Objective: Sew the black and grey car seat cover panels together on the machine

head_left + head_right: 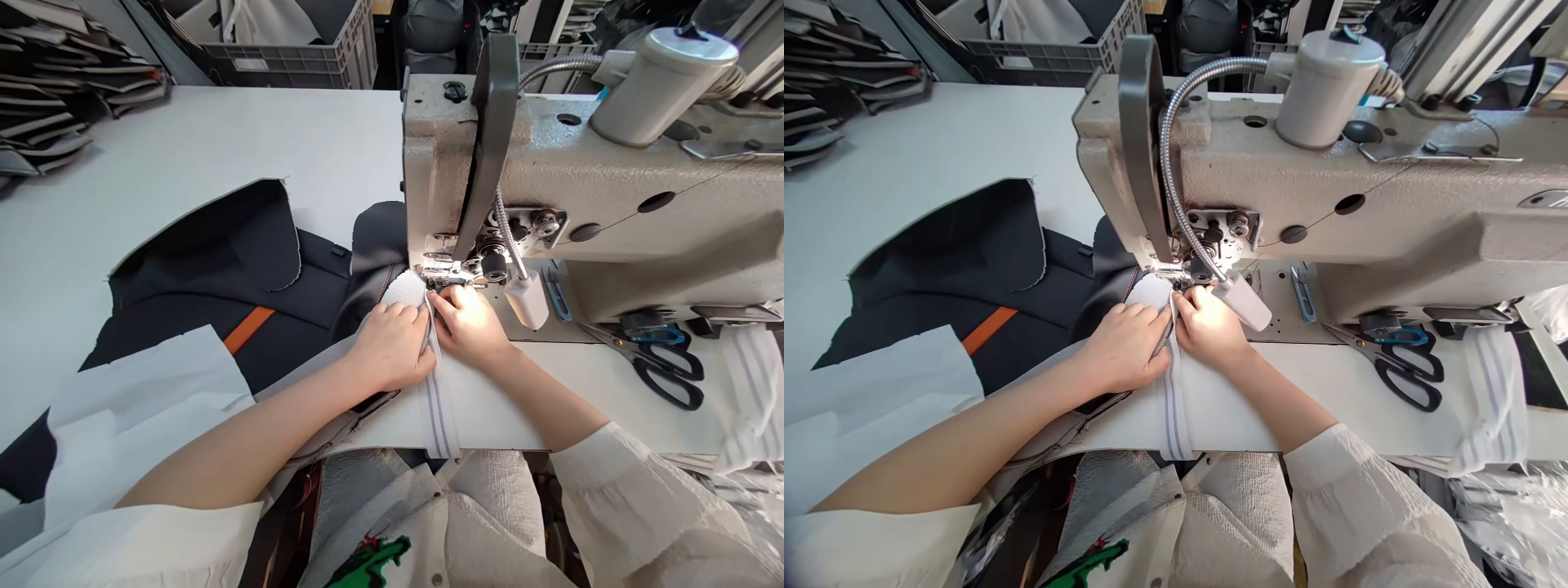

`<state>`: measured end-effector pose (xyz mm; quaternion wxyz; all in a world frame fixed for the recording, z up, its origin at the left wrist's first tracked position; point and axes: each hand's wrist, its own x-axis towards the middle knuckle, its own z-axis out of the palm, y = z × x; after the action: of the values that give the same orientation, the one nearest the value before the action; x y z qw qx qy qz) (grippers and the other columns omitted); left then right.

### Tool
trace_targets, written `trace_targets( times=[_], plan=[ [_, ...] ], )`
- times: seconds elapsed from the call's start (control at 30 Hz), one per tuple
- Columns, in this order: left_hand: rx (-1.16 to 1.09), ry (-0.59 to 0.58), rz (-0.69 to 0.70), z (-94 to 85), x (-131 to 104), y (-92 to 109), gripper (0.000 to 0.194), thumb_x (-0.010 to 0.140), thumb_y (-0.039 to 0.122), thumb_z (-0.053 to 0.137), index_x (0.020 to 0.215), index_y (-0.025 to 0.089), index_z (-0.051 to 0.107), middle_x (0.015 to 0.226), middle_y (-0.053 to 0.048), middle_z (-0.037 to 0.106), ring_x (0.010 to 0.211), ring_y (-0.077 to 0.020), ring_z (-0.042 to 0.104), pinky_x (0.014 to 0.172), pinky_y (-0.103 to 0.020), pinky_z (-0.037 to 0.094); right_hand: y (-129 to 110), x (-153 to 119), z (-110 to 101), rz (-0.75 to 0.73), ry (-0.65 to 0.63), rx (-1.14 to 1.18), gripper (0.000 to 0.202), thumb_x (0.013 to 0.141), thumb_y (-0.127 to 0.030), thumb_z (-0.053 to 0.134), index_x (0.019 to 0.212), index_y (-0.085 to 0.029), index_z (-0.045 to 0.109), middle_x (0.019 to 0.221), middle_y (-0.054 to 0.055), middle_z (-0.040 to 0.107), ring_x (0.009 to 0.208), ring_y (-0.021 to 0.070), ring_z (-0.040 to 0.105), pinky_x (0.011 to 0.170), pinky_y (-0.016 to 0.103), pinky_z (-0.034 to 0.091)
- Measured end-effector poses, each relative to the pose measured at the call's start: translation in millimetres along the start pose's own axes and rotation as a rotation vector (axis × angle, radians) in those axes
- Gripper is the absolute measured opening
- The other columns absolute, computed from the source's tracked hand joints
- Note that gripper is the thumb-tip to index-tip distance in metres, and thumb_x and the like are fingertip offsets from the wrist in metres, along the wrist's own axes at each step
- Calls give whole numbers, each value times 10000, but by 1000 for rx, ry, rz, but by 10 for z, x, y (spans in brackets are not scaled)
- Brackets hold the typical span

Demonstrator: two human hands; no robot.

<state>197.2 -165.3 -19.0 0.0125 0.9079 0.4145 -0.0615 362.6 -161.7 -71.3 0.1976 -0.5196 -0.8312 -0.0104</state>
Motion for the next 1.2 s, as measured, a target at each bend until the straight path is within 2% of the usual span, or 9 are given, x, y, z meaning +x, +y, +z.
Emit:
trace_targets(
  times=[0.2,0.33,0.43,0.53,0.6,0.8,0.97,1.1,1.2],
  plan=[
    [28,100,-57,43,133,61,482,880,460,377,1109,79,566,964,-153,583,926,-291,501,752,-414,366,36,-78,18,52,17,68,354,923,-208,387,1197,-112,591,1011,133,619,874,229,532,772,358,441],
    [75,153,6,-89,79,67,429,917,415,347,1069,93,587,1100,-172,541,1012,-305,461,796,-423,370,58,-118,22,27,19,117,371,902,-170,398,1223,-143,582,936,108,607,846,209,530,755,325,444],
    [37,7,75,-276,-235,57,440,915,421,378,1161,105,560,1031,-143,547,937,-273,492,760,-388,397,69,-139,-29,-17,-38,171,438,860,-120,405,1256,-193,576,827,63,564,792,188,513,706,292,431],
    [22,-192,-3,-378,-581,65,557,886,410,457,1362,126,405,949,-114,551,834,-246,522,655,-338,403,100,-170,-111,-30,-92,224,473,837,-105,414,1259,-235,583,805,43,534,754,171,495,659,272,402],
    [85,-236,-50,-356,-693,78,598,882,351,474,1421,142,322,940,-113,559,846,-257,537,671,-341,407,121,-196,-153,-69,-115,247,486,834,-101,418,1269,-250,577,814,38,536,745,163,485,663,269,387],
    [-131,-398,-24,-156,-529,129,571,934,259,323,1477,220,149,983,-84,629,775,-234,626,656,-317,427,59,-244,-180,-79,-139,96,436,838,-134,448,1203,-284,633,833,52,538,700,163,444,653,291,333],
    [-422,-448,-111,-206,-431,176,573,931,305,313,1473,180,171,1105,-112,649,953,-254,640,691,-305,466,54,-263,-170,-78,-143,17,450,851,-135,427,1227,-302,611,855,59,555,708,176,465,637,296,335],
    [-579,-433,-122,-219,-423,154,555,931,334,314,1461,196,225,1180,-99,630,986,-213,638,709,-270,489,154,-249,-109,51,-26,24,460,895,-245,437,1346,-169,483,857,85,587,823,228,503,709,328,396],
    [-554,-433,-126,-189,-426,158,560,927,329,312,1465,202,220,1129,-98,653,973,-226,644,699,-278,489,143,-227,-65,76,-15,27,375,921,-266,418,1224,-109,571,929,126,612,884,250,509,770,359,421]
  ],
)
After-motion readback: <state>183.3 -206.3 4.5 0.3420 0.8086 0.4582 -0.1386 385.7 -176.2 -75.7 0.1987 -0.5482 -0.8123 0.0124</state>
